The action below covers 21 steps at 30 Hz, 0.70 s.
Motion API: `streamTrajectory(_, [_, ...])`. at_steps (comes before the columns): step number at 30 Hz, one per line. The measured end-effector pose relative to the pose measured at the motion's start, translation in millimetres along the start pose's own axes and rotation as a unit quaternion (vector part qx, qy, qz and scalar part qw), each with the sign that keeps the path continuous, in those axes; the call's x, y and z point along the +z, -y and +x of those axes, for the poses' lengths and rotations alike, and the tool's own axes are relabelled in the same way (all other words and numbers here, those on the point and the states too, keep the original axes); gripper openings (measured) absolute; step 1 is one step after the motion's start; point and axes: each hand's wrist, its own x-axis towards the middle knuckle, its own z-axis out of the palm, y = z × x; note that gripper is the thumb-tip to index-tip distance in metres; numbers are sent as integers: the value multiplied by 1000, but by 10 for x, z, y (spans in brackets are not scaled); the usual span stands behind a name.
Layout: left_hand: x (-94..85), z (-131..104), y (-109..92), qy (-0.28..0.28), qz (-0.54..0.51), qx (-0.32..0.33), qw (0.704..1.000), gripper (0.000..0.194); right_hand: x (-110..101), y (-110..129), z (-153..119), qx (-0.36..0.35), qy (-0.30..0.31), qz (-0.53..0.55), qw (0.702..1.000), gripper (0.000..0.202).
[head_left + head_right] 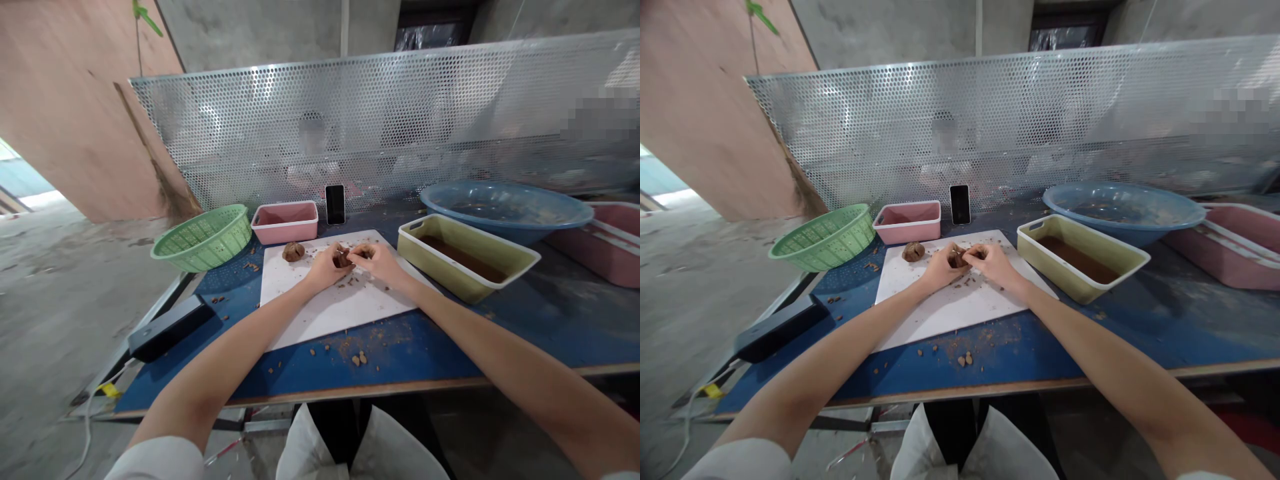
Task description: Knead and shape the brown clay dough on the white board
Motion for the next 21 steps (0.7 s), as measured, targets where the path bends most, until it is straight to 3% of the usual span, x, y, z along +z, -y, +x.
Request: streamTrajectory(21, [7, 3, 23, -8, 42, -6, 999, 36, 38, -37, 19, 15, -4, 21, 1000, 24])
